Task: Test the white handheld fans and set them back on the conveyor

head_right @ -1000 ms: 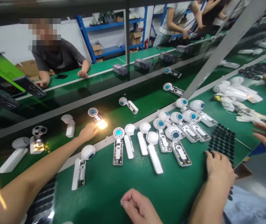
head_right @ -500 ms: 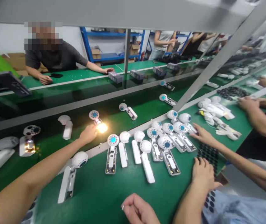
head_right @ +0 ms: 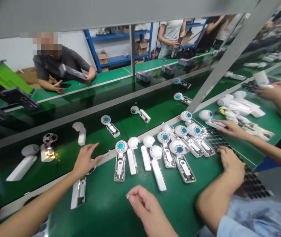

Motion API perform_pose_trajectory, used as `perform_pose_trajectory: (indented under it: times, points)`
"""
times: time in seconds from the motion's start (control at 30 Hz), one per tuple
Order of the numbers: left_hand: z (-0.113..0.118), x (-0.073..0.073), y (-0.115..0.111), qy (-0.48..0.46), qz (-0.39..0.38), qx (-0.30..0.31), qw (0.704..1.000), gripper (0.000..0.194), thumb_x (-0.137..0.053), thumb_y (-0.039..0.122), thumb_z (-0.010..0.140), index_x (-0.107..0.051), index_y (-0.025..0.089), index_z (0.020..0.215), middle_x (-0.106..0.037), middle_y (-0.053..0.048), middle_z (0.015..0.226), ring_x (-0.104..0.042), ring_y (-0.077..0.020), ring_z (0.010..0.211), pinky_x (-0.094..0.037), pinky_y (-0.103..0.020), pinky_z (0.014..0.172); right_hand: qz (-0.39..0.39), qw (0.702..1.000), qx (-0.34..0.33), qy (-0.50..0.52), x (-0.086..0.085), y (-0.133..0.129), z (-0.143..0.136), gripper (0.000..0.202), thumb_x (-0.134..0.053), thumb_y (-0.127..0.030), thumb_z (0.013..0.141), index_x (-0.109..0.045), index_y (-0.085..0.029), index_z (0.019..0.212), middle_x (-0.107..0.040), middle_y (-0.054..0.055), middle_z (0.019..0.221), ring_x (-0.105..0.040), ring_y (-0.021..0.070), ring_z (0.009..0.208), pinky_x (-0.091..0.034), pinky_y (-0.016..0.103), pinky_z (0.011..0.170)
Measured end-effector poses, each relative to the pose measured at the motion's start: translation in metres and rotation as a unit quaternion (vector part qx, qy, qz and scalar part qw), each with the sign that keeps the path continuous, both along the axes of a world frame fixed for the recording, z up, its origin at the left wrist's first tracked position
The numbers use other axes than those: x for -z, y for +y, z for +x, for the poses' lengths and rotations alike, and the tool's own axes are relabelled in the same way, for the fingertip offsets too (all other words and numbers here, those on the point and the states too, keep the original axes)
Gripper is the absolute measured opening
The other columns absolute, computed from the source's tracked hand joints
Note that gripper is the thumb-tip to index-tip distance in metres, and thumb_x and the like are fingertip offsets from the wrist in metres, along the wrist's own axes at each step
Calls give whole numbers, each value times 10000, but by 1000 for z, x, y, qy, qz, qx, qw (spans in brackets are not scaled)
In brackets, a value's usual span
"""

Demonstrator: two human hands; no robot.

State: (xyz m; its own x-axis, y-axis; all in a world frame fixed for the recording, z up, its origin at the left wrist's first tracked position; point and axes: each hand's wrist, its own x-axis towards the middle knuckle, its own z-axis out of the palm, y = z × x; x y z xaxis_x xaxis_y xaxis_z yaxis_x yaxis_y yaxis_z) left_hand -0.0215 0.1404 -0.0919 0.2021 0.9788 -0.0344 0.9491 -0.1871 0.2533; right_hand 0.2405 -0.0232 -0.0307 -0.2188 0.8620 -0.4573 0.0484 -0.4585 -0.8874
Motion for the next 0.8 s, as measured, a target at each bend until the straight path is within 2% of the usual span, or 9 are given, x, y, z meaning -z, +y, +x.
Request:
perform_pose_trajectory:
  times: [0.07, 0.13, 0.23, 0.43, 0.5, 0.57, 0.63, 0.7, 0.8]
  points:
    - [29, -1, 32, -7, -10, 18, 1000, 687, -454, 541, 790, -324, 229, 1388, -476, -114, 1254, -398, -280, 1156, -356, -392, 946, 5, 1000, -15, 5, -1, 4, -3, 385, -433, -566, 854, -512, -189, 842, -288, -66, 593, -268, 89, 545, -218, 215, 486]
    - [58, -1, 66, 18, -31, 26, 999, 704, -474, 485, 786, -273, 230, 1411, -478, -131, 1253, -415, -301, 1130, -376, -412, 898, 4, 1000, -17, 11, 2, 5, -3, 424, -431, -604, 834, -503, -186, 834, -269, -71, 578, -249, 85, 526, -200, 216, 474]
    - [85, 6, 99, 37, -45, 26, 998, 621, -470, 365, 790, -329, 255, 1384, -504, -146, 1204, -450, -324, 1070, -387, -448, 837, -11, 1000, 1, 21, 12, 3, 5, 480, -445, -662, 789, -491, -186, 830, -229, -84, 549, -194, 73, 485, -144, 222, 449]
    - [90, 33, 109, 5, -50, 38, 998, 635, -471, 234, 751, -355, 263, 1375, -507, -132, 1154, -419, -322, 1090, -348, -476, 892, -51, 997, 30, 41, 24, 7, 24, 515, -457, -696, 756, -503, -190, 842, -237, -81, 553, -198, 73, 490, -127, 223, 451]
    - [88, 36, 111, -24, -57, 31, 998, 620, -495, 234, 734, -401, 288, 1345, -510, -106, 1152, -426, -310, 1092, -355, -460, 904, -55, 997, 31, 45, 24, 10, 27, 511, -452, -695, 759, -505, -193, 841, -249, -77, 561, -211, 75, 498, -141, 222, 455]
    - [85, 37, 116, -65, -69, 18, 995, 607, -539, 212, 704, -458, 306, 1298, -523, -67, 1153, -463, -266, 1078, -383, -393, 908, -57, 997, 27, 47, 23, 13, 30, 520, -443, -706, 755, -505, -196, 837, -253, -76, 559, -213, 76, 498, -146, 222, 456]
    - [85, 36, 123, -115, -76, -25, 990, 573, -542, 231, 730, -454, 286, 1294, -528, -50, 1174, -521, -208, 1029, -420, -321, 874, -59, 997, 24, 44, 22, 15, 32, 530, -439, -713, 750, -508, -195, 837, -261, -74, 562, -216, 78, 504, -150, 223, 461]
    - [91, 35, 135, -158, -72, -108, 979, 538, -514, 327, 784, -423, 205, 1300, -534, -92, 1181, -567, -200, 975, -456, -308, 805, -67, 997, 21, 42, 20, 16, 33, 541, -447, -723, 736, -511, -195, 831, -261, -74, 557, -218, 78, 503, -151, 223, 463]
    - [115, 35, 160, -192, -61, -253, 946, 655, -602, 476, 701, -458, 72, 1195, -540, -221, 1138, -558, -325, 1016, -464, -402, 764, -84, 995, 40, 40, 17, 17, 32, 535, -462, -719, 731, -511, -196, 831, -269, -74, 552, -237, 80, 507, -157, 222, 470]
